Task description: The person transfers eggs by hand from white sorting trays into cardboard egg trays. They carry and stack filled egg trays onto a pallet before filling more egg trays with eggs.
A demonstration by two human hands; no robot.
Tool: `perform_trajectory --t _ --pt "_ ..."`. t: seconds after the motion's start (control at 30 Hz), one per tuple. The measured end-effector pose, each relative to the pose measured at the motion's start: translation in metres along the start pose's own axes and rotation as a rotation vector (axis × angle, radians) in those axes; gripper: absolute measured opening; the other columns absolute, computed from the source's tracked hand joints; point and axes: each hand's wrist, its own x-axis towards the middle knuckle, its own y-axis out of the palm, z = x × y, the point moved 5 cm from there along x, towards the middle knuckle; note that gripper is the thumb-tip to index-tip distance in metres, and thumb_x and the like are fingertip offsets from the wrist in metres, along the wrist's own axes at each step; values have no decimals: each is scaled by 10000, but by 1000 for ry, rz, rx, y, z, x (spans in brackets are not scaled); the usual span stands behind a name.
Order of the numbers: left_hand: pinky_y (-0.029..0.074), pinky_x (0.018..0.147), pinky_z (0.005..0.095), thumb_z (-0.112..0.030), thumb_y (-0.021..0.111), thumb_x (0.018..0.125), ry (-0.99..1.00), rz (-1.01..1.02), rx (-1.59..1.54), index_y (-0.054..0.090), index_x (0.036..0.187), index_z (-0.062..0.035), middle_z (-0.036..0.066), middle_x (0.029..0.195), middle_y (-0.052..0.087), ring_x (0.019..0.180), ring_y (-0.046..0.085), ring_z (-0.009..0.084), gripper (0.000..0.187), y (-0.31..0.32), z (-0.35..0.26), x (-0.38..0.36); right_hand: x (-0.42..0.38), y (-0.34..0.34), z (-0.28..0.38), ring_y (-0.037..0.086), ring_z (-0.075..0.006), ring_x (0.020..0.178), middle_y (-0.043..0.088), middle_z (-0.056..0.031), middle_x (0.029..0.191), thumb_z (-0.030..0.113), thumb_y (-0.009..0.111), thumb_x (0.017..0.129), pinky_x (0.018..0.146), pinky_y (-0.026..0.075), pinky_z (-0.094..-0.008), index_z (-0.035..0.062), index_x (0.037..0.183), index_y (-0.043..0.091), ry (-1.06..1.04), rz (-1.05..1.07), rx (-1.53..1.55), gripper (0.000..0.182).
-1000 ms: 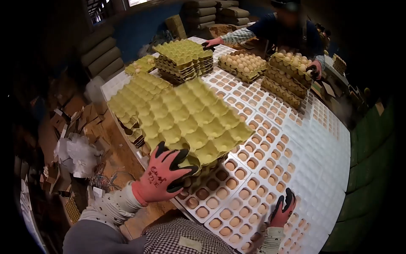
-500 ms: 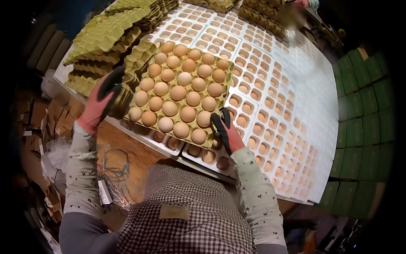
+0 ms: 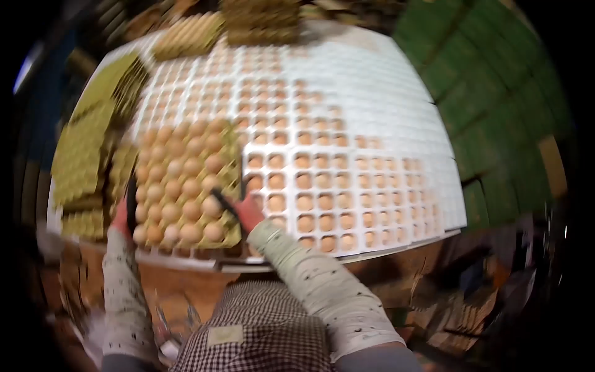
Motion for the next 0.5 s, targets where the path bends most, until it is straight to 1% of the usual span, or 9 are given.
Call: perform_trajectory --t 0.03,0.07,0.13,0.23,0.27,0.3,0.37,0.4,0.5 --pt "362 1061 340 -384 440 1005 3 16 -90 366 1466 -45 98 1420 469 1268 459 215 578 7 1 -10 -20 -4 26 550 -254 1180 577 -175 1293 481 758 794 1005 432 -355 -77 1348 426 86 -116 -6 854" --pt "368 1059 346 -355 425 1017 1 31 -172 371 1462 -36 98 1416 474 1266 466 218 550 17 4 -19 -37 -17 59 515 -247 1225 533 -166 1349 450 760 806 1029 411 -348 -45 1391 397 261 4 -75 848" --pt "381 1055 358 -295 395 1042 -24 79 -280 380 1453 -19 98 1408 482 1260 481 225 495 55 16 -37 -51 -40 53 471 -220 1266 493 -150 1393 422 771 803 1054 384 -343 -40 1421 375 35 5 281 867" --pt "368 1065 351 -275 424 1031 -101 103 -311 356 1464 -17 104 1429 457 1276 459 218 508 127 46 -66 -84 -113 35 427 -187 1308 431 -129 1461 391 782 802 1080 363 -341 -30 1481 298 131 -29 280 934" --pt "363 1068 348 -268 434 1028 -119 110 -300 347 1467 -16 105 1436 449 1282 452 216 514 156 55 -75 -101 -136 59 447 -141 1263 480 -75 1418 258 721 881 1043 381 -308 22 1465 371 134 -29 381 720" --pt "359 1071 345 -261 444 1024 -132 123 -287 339 1471 -15 107 1443 441 1287 445 214 521 187 63 -82 -109 -166 48 394 -172 1335 386 -120 1496 306 760 843 1081 366 -316 -18 1499 270 155 -71 367 880" --pt "350 1078 340 -248 463 1017 -125 153 -223 323 1478 -13 111 1458 424 1298 430 210 536 249 70 -93 -123 -227 38 427 -159 1294 413 -71 1479 191 654 931 1071 367 -309 14 1478 339 109 -120 329 656" --pt "345 1081 337 -241 473 1014 -103 167 -181 314 1482 -12 113 1465 416 1304 423 207 545 279 71 -96 -126 -253 48 402 -177 1323 407 -95 1481 203 709 888 1074 362 -316 -10 1465 352 48 -166 365 712" --pt "332 1091 330 -221 503 1004 44 175 12 290 1493 -10 119 1486 390 1320 401 201 574 359 58 -96 -131 -342 67 438 -168 1296 458 -69 1440 112 618 935 1071 370 -307 -10 1456 372 126 -261 301 589"
